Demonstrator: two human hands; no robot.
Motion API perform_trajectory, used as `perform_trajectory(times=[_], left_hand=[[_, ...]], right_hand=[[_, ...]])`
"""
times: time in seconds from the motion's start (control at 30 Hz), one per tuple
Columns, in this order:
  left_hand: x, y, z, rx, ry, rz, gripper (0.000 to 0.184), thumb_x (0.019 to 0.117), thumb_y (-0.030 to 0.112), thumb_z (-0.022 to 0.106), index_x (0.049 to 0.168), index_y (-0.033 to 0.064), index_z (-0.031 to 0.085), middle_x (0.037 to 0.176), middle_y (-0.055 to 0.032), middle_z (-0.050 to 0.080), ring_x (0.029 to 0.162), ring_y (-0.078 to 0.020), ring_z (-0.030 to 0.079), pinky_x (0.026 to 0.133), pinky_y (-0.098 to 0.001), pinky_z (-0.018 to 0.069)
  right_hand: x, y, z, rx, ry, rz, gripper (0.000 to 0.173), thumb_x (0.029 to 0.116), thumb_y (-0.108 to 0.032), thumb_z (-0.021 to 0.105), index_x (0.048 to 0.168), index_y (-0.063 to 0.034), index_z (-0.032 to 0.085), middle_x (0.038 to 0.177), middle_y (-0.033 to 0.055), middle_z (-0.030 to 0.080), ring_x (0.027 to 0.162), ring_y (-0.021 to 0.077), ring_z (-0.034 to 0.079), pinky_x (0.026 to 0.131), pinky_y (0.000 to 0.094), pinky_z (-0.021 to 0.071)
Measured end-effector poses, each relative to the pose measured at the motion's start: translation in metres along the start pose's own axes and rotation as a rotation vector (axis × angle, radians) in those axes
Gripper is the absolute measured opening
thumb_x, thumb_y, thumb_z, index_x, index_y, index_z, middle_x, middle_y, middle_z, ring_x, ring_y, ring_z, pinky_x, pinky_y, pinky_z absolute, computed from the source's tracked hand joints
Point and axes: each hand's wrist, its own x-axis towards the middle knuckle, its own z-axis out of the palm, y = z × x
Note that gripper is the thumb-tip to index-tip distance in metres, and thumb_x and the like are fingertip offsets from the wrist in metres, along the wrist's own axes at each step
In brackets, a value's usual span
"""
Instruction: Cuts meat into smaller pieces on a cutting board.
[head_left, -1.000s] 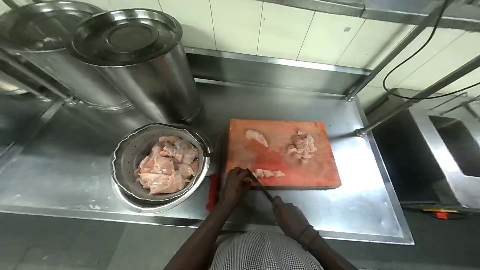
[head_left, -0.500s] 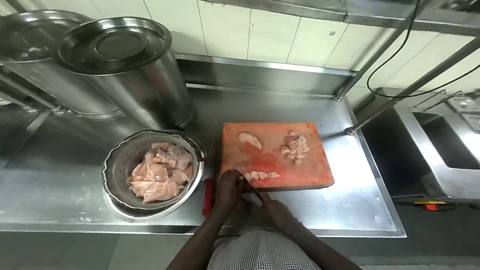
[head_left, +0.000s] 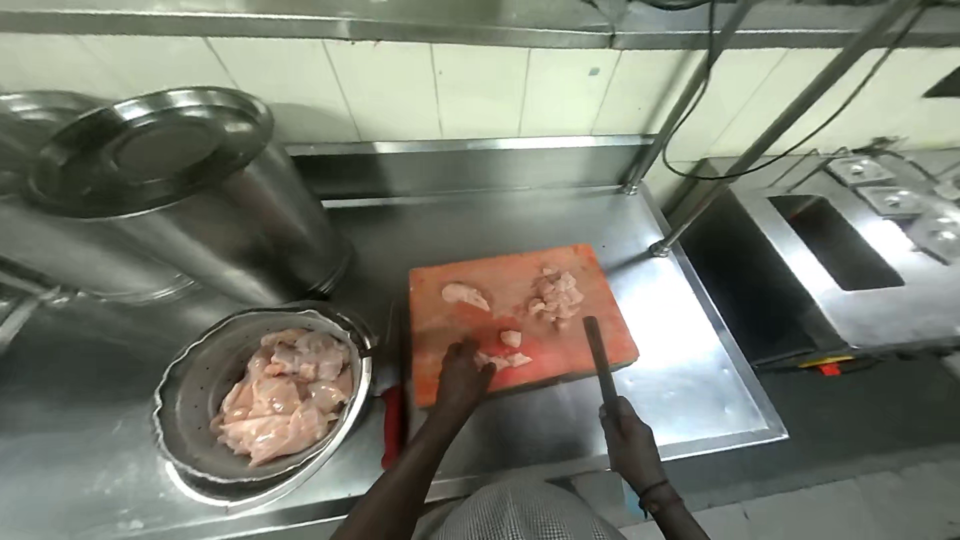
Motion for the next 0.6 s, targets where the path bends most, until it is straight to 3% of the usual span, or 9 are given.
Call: perform_trajectory(times=[0.1, 0.17, 0.27, 0.37, 0.5, 0.6], left_hand=[[0.013, 0.026, 0.013, 0.082, -0.051, 0.045, 0.074, 0.0799, 0.032, 0.089, 0.143, 0.0090, 0.058, 0.140, -0.0251, 0.055, 0.128, -0.0450, 0.054, 0.102, -0.0606, 0.0501], [0.022, 0.045, 0.021, 0.171, -0.105, 0.082, 0.078, 0.0783, 0.033, 0.090, 0.146, 0.0110, 0.056, 0.142, -0.0251, 0.054, 0.130, -0.0452, 0.052, 0.104, -0.0607, 0.0477], [0.039, 0.060, 0.038, 0.287, -0.191, 0.121, 0.056, 0.0857, 0.023, 0.082, 0.137, 0.0116, 0.062, 0.141, -0.0221, 0.056, 0.128, -0.0412, 0.055, 0.104, -0.0564, 0.0489], [0.049, 0.073, 0.045, 0.334, -0.295, 0.142, 0.033, 0.0896, 0.012, 0.070, 0.123, 0.0103, 0.069, 0.129, -0.0183, 0.063, 0.122, -0.0354, 0.061, 0.099, -0.0525, 0.0522], [0.057, 0.106, 0.035, 0.294, -0.321, 0.199, 0.029, 0.0904, 0.010, 0.069, 0.119, 0.0057, 0.070, 0.125, -0.0195, 0.066, 0.121, -0.0347, 0.062, 0.103, -0.0517, 0.0500], [0.077, 0.132, 0.022, -0.004, -0.249, 0.297, 0.034, 0.0899, 0.007, 0.074, 0.122, -0.0014, 0.068, 0.127, -0.0243, 0.065, 0.120, -0.0370, 0.062, 0.105, -0.0527, 0.0494]], right_hand=[[-0.003, 0.034, -0.004, 0.277, 0.056, 0.160, 0.026, 0.1083, -0.022, 0.050, 0.121, -0.0011, 0.057, 0.066, 0.0086, 0.054, 0.047, 0.0197, 0.054, 0.047, 0.0383, 0.0522], [-0.007, 0.050, -0.003, 0.477, 0.097, 0.241, 0.026, 0.1092, -0.021, 0.048, 0.124, -0.0003, 0.053, 0.062, 0.0067, 0.051, 0.043, 0.0182, 0.052, 0.043, 0.0359, 0.0509], [-0.010, 0.062, 0.001, 0.748, 0.160, 0.282, 0.020, 0.1099, -0.019, 0.046, 0.119, -0.0025, 0.050, 0.056, 0.0053, 0.048, 0.039, 0.0179, 0.050, 0.038, 0.0352, 0.0500], [-0.007, 0.067, 0.004, 0.840, 0.164, 0.281, 0.019, 0.1100, -0.019, 0.045, 0.119, -0.0029, 0.051, 0.055, 0.0053, 0.046, 0.037, 0.0189, 0.049, 0.035, 0.0368, 0.0492], [-0.006, 0.070, 0.005, 0.825, 0.140, 0.257, 0.019, 0.1088, -0.019, 0.047, 0.119, -0.0035, 0.051, 0.055, 0.0048, 0.047, 0.037, 0.0185, 0.049, 0.035, 0.0367, 0.0493], [-0.008, 0.069, 0.002, 0.824, 0.126, 0.255, 0.019, 0.1088, -0.017, 0.046, 0.120, -0.0024, 0.051, 0.055, 0.0042, 0.046, 0.037, 0.0185, 0.050, 0.035, 0.0372, 0.0499]])
